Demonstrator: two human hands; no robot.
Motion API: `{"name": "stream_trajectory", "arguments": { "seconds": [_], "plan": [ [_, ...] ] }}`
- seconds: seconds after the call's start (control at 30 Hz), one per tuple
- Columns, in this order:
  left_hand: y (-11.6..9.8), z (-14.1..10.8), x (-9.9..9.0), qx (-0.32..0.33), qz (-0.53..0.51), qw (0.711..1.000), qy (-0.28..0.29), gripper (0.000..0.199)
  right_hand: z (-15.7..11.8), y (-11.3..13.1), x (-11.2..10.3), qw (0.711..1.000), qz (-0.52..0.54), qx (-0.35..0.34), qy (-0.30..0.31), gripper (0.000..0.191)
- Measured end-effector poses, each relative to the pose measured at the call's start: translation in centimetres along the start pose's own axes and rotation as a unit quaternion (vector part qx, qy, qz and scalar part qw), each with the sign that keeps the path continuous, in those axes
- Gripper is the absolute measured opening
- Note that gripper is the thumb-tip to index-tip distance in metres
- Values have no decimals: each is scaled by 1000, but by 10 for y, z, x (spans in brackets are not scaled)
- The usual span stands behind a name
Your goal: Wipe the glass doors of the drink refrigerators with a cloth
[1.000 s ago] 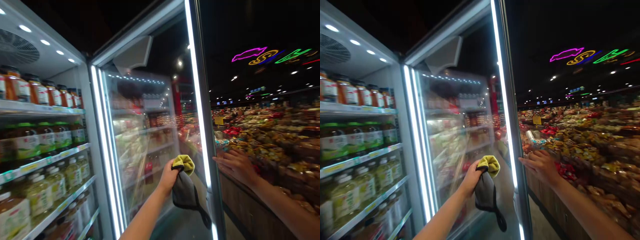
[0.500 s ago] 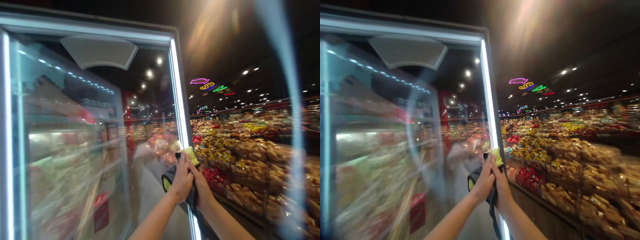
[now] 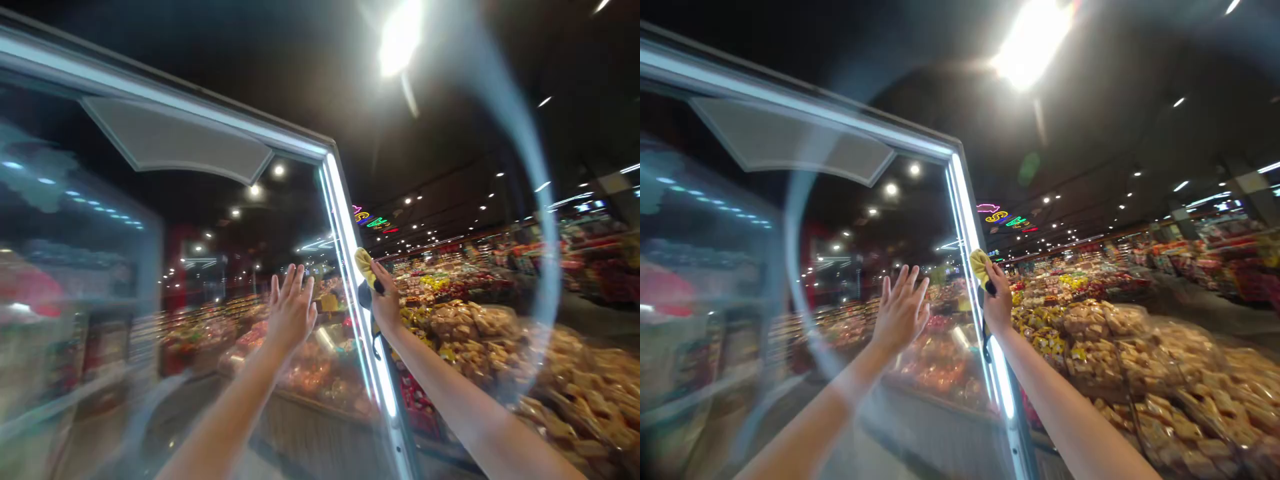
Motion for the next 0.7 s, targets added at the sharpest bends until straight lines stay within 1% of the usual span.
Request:
{"name": "stream_trajectory", "arguments": {
  "seconds": [0.07, 0.13, 0.17, 0.2, 0.23, 0.3, 0.33, 0.37, 0.43, 0.47, 0.53, 0.63, 0.7],
  "plan": [
    [12, 13, -2, 5, 19, 1000, -17, 51, 15, 6, 16, 996, -64, -61, -16, 45],
    [19, 23, -4, 9, 29, 999, -29, 52, 27, 11, 31, 988, -110, -103, -37, 50],
    [21, 27, -4, 12, 33, 999, -35, 51, 32, 12, 40, 983, -133, -119, -35, 53],
    [23, 31, -5, 15, 38, 998, -42, 51, 35, 12, 50, 978, -161, -131, -18, 56],
    [25, 35, -6, 16, 44, 998, -50, 51, 36, 11, 63, 972, -192, -136, 19, 57],
    [29, 40, -9, 12, 63, 996, -68, 51, 32, 1, 92, 951, -255, -129, 119, 55],
    [31, 42, -10, 11, 75, 994, -75, 50, 28, -5, 104, 940, -278, -118, 160, 54],
    [33, 43, -11, 12, 87, 993, -80, 50, 26, -11, 112, 932, -293, -107, 183, 53],
    [37, 46, -12, 18, 106, 990, -87, 50, 30, -18, 121, 933, -295, -95, 181, 45],
    [39, 46, -13, 21, 114, 989, -89, 49, 37, -18, 123, 937, -288, -98, 170, 41],
    [43, 47, -13, 24, 125, 988, -92, 49, 61, -15, 127, 940, -277, -115, 160, 37],
    [47, 49, -14, 28, 137, 986, -88, 50, 112, -1, 133, 926, -297, -161, 172, 41],
    [50, 51, -15, 32, 142, 986, -80, 51, 141, 9, 138, 914, -316, -185, 173, 46]
  ]
}}
Point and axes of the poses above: each hand's wrist, its own z-axis towards the middle knuckle, its own x-axis out of the palm, y = z × x, the point moved 7 cm from there along z, towards the middle knuckle, and after that the axes turned 5 degrees about y, right-handed, at the moved point
